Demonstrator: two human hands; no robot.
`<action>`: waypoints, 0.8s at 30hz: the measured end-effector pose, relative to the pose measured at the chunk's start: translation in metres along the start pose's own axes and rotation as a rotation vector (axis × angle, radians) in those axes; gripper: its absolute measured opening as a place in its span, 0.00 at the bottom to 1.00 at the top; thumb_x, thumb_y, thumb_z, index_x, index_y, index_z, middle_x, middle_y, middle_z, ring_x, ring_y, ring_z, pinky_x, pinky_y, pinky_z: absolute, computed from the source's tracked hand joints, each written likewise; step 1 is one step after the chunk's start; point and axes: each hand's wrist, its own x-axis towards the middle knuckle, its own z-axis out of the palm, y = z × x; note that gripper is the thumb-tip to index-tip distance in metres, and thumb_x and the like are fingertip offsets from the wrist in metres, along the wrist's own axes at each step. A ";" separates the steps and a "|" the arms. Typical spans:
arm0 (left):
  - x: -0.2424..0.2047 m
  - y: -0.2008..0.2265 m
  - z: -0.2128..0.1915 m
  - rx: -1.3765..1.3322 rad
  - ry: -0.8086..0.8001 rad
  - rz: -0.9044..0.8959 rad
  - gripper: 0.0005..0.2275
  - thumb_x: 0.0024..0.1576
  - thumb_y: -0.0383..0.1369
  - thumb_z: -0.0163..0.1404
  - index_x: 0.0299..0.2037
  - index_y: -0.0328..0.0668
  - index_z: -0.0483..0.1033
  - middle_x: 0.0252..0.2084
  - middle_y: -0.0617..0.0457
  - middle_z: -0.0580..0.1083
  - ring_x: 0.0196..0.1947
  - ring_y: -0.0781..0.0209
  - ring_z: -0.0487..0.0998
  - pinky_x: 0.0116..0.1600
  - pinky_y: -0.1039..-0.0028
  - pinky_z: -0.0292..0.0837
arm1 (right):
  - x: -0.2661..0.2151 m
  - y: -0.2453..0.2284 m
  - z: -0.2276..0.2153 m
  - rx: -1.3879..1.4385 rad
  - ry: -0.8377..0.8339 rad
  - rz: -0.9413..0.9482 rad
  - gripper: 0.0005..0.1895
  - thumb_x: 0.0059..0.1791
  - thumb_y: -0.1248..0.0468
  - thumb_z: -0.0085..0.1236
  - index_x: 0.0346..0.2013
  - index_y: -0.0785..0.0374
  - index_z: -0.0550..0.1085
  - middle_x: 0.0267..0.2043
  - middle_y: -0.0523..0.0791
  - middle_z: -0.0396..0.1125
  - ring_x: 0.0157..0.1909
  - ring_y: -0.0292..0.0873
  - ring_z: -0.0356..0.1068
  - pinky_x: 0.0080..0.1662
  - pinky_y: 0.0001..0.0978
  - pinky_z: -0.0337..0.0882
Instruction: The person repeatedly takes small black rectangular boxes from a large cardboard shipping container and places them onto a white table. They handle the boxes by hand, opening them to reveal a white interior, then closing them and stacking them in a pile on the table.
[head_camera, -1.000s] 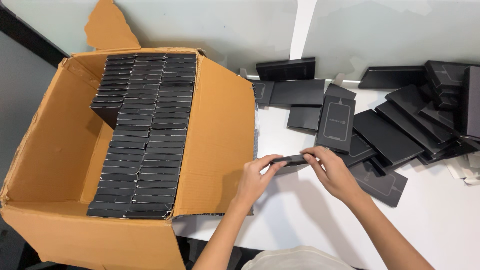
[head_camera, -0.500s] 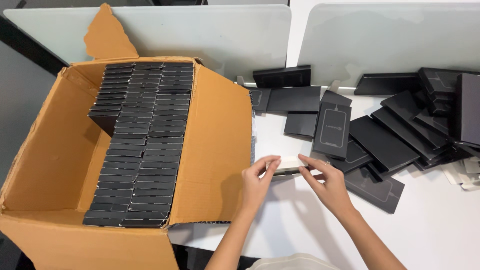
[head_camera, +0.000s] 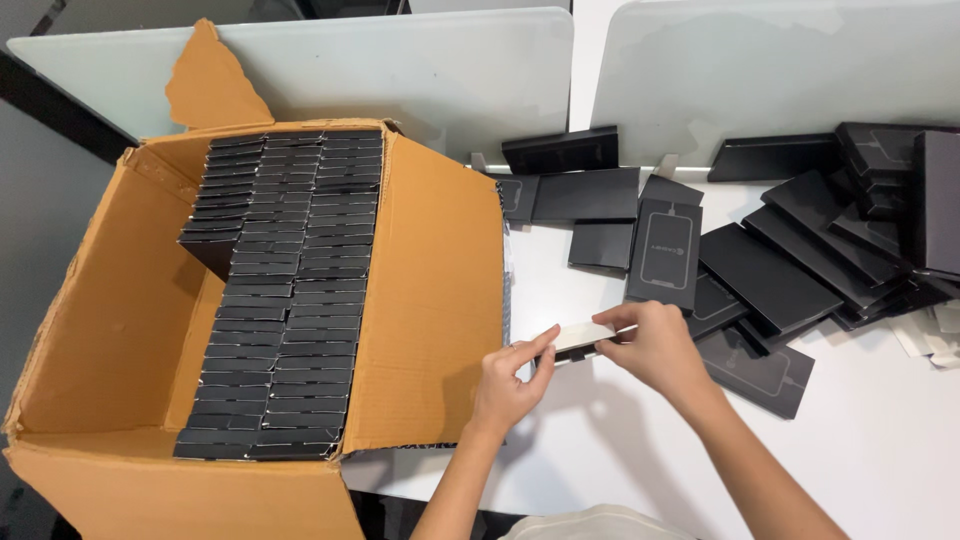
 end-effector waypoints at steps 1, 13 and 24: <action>0.000 -0.002 0.000 -0.004 0.005 0.042 0.15 0.55 0.27 0.57 0.53 0.46 0.82 0.30 0.44 0.80 0.25 0.61 0.79 0.32 0.71 0.73 | 0.000 -0.004 0.002 -0.032 0.023 -0.009 0.18 0.38 0.70 0.67 0.43 0.65 0.83 0.37 0.53 0.79 0.38 0.46 0.82 0.45 0.34 0.79; -0.002 -0.010 -0.008 -0.078 -0.050 0.034 0.20 0.55 0.22 0.46 0.57 0.44 0.80 0.25 0.45 0.75 0.24 0.58 0.73 0.35 0.71 0.70 | 0.011 -0.003 -0.005 0.043 -0.023 -0.014 0.16 0.43 0.69 0.58 0.44 0.64 0.83 0.38 0.52 0.79 0.37 0.44 0.81 0.43 0.34 0.79; 0.000 -0.012 -0.003 -0.151 -0.059 -0.051 0.17 0.65 0.32 0.39 0.58 0.45 0.78 0.36 0.46 0.80 0.27 0.61 0.74 0.36 0.72 0.69 | 0.016 0.065 0.021 0.634 -0.029 -0.089 0.09 0.48 0.71 0.52 0.33 0.67 0.81 0.65 0.53 0.69 0.62 0.48 0.71 0.61 0.42 0.67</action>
